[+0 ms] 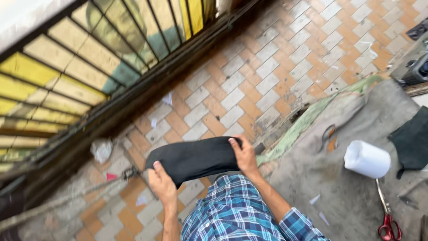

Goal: The person irons a strip of white interfacing onto fabric on a padded table, then uses scissors to cut the fused strip into smaller pieces, setting each cut piece aside in a growing pile of finished strips.

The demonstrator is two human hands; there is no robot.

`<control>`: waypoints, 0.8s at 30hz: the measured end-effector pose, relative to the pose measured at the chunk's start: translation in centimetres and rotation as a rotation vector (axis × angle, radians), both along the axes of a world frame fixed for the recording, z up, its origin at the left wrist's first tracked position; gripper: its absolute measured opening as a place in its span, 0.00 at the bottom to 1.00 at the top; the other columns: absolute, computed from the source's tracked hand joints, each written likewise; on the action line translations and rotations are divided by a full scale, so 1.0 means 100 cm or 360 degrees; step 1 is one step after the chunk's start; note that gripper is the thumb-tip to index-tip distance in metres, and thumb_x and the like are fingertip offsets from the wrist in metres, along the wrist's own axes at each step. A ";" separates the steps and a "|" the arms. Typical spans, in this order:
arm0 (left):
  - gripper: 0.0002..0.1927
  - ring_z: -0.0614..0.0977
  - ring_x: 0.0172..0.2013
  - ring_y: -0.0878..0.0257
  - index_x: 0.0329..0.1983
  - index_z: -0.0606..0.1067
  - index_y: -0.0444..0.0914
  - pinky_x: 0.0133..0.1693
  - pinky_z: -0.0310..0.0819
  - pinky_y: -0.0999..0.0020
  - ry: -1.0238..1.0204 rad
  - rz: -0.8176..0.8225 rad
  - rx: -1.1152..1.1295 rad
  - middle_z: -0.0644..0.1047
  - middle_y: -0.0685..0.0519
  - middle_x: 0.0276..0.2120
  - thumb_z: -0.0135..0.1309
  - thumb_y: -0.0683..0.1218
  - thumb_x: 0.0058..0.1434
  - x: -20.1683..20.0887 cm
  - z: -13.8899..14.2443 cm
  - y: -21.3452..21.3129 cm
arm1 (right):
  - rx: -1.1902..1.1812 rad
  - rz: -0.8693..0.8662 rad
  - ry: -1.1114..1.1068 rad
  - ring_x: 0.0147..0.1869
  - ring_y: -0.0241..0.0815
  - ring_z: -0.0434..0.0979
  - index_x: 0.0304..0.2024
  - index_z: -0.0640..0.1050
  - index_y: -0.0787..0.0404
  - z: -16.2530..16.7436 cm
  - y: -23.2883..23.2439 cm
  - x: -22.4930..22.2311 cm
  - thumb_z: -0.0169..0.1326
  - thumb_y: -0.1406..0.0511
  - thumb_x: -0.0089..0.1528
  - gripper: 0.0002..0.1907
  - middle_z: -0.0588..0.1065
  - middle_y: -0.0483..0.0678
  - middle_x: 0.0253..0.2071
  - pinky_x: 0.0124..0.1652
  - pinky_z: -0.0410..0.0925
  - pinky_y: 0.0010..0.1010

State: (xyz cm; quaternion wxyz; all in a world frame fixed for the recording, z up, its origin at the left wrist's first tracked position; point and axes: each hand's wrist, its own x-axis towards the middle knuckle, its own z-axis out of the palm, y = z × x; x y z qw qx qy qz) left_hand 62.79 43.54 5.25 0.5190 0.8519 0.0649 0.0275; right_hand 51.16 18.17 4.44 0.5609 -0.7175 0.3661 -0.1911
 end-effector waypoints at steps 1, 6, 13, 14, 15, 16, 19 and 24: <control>0.27 0.63 0.27 0.58 0.29 0.62 0.31 0.31 0.62 0.58 -0.0040 0.0007 0.0069 0.64 0.45 0.23 0.47 0.54 0.79 0.020 0.004 -0.005 | 0.0057 0.0035 0.0034 0.39 0.35 0.75 0.46 0.79 0.65 0.010 -0.006 0.021 0.54 0.59 0.68 0.14 0.78 0.49 0.32 0.41 0.70 0.29; 0.14 0.81 0.38 0.39 0.50 0.77 0.35 0.38 0.74 0.48 -0.0348 -0.0043 0.0493 0.80 0.35 0.38 0.50 0.50 0.78 0.123 0.015 -0.058 | -0.0095 0.0027 -0.0053 0.35 0.39 0.78 0.47 0.78 0.63 0.067 -0.065 0.118 0.53 0.58 0.69 0.15 0.77 0.56 0.30 0.38 0.71 0.32; 0.18 0.84 0.43 0.45 0.65 0.74 0.36 0.44 0.78 0.54 -0.0315 -0.0549 0.0112 0.81 0.38 0.45 0.44 0.46 0.76 0.230 -0.023 -0.208 | -0.0116 -0.0411 0.0077 0.25 0.43 0.71 0.46 0.79 0.63 0.077 -0.170 0.160 0.53 0.60 0.68 0.13 0.72 0.57 0.24 0.29 0.65 0.37; 0.18 0.84 0.42 0.45 0.64 0.75 0.36 0.44 0.78 0.55 -0.0296 -0.0630 0.0132 0.81 0.38 0.45 0.45 0.46 0.76 0.245 -0.029 -0.236 | -0.0039 -0.0513 0.0188 0.23 0.44 0.68 0.46 0.80 0.62 0.072 -0.186 0.159 0.53 0.60 0.67 0.13 0.69 0.58 0.21 0.28 0.64 0.38; 0.17 0.84 0.42 0.45 0.63 0.75 0.36 0.44 0.78 0.55 -0.0271 -0.0705 0.0157 0.81 0.38 0.45 0.45 0.46 0.76 0.256 -0.036 -0.261 | -0.0017 -0.0589 0.0235 0.22 0.44 0.67 0.45 0.79 0.63 0.065 -0.202 0.158 0.53 0.60 0.67 0.13 0.69 0.58 0.20 0.28 0.63 0.38; 0.17 0.84 0.42 0.45 0.62 0.76 0.36 0.43 0.78 0.55 -0.0249 -0.0773 0.0185 0.81 0.38 0.44 0.45 0.46 0.75 0.268 -0.042 -0.288 | 0.0007 -0.0659 0.0278 0.22 0.44 0.66 0.45 0.79 0.63 0.056 -0.218 0.159 0.54 0.60 0.67 0.13 0.68 0.58 0.20 0.28 0.63 0.38; 0.15 0.86 0.38 0.44 0.56 0.77 0.37 0.40 0.79 0.54 0.0041 -0.0881 0.0291 0.82 0.37 0.40 0.48 0.49 0.75 0.306 -0.056 -0.381 | -0.0038 -0.0886 0.0267 0.22 0.41 0.68 0.44 0.79 0.63 0.026 -0.273 0.170 0.54 0.59 0.67 0.13 0.69 0.56 0.20 0.28 0.64 0.37; 0.16 0.85 0.38 0.40 0.51 0.75 0.34 0.36 0.77 0.52 -0.0055 -0.1406 0.0036 0.80 0.33 0.35 0.47 0.50 0.72 0.350 -0.039 -0.572 | -0.0356 -0.1319 0.0270 0.26 0.36 0.72 0.45 0.79 0.62 0.008 -0.395 0.196 0.54 0.57 0.68 0.15 0.72 0.51 0.23 0.28 0.67 0.34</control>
